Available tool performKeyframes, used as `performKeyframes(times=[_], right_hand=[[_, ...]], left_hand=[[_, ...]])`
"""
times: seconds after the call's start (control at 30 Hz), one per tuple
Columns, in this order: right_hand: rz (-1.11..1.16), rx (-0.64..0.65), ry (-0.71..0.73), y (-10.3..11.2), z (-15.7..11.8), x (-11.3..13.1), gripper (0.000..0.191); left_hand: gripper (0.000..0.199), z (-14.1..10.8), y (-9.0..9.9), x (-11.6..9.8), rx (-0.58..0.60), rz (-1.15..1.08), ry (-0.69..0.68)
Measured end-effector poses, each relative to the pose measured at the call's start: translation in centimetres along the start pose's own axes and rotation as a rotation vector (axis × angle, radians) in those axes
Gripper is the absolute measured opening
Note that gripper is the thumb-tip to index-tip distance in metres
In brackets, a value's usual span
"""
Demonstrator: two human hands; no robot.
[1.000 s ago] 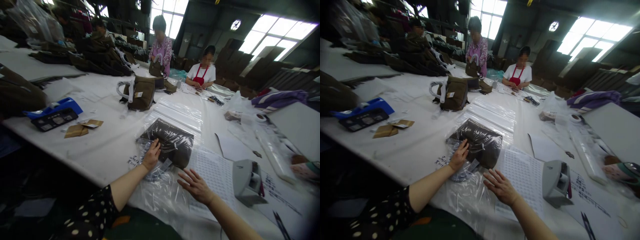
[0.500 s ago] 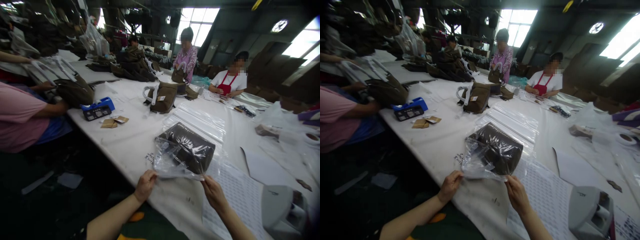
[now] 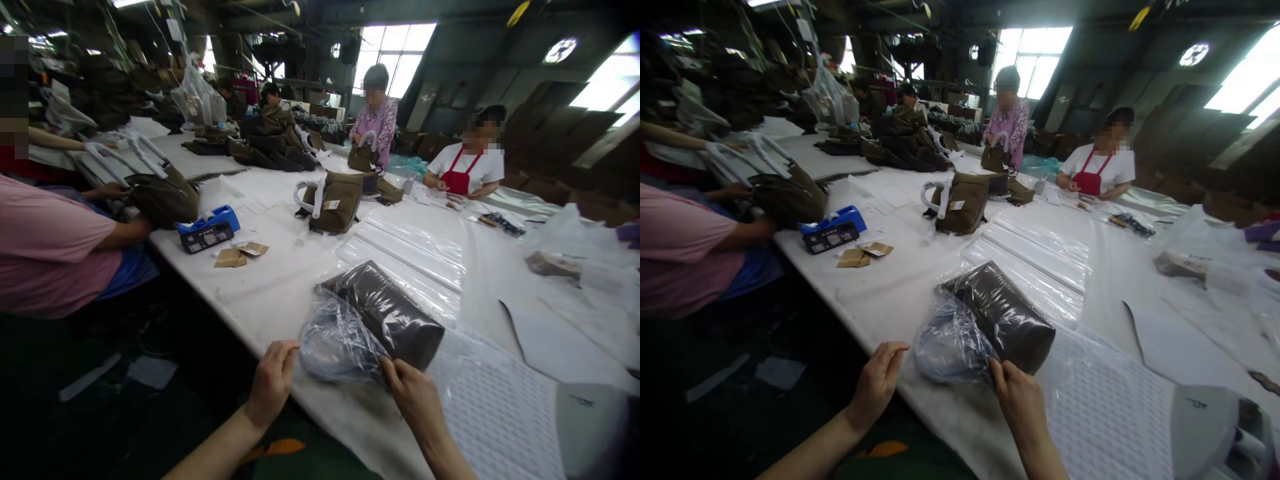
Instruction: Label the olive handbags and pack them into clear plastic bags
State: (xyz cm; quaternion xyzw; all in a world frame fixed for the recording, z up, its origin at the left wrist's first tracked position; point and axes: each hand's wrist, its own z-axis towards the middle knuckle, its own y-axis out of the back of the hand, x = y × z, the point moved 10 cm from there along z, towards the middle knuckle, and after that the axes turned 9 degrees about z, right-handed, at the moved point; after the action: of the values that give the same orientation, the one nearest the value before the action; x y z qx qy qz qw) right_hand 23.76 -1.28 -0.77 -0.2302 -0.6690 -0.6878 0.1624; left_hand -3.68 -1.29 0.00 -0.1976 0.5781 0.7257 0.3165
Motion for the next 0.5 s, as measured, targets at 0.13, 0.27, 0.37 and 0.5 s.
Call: performKeyframes(times=[0.13, 0.27, 0.37, 0.5], right_hand=[[-0.048, -0.031, 0.005, -0.1, 0.0, 0.5, 0.047], [-0.010, -0.060, -0.012, -0.2, -0.4, 0.2, 0.045], [0.151, -0.114, 0.034, 0.3, -1.5, -1.2, 0.033], [0.266, -0.245, 0.149, 1.9, -4.2, -4.2, 0.037]], left_hand=[[0.043, 1.4, -5.4, -8.6, 0.164, 0.044, -0.499], [0.054, 4.8, -11.3, -7.8, 0.201, 0.098, -0.402], [0.056, 5.9, -13.6, -6.0, 0.204, 0.095, -0.376], [0.051, 6.2, -13.8, -4.6, 0.184, 0.093, -0.314]])
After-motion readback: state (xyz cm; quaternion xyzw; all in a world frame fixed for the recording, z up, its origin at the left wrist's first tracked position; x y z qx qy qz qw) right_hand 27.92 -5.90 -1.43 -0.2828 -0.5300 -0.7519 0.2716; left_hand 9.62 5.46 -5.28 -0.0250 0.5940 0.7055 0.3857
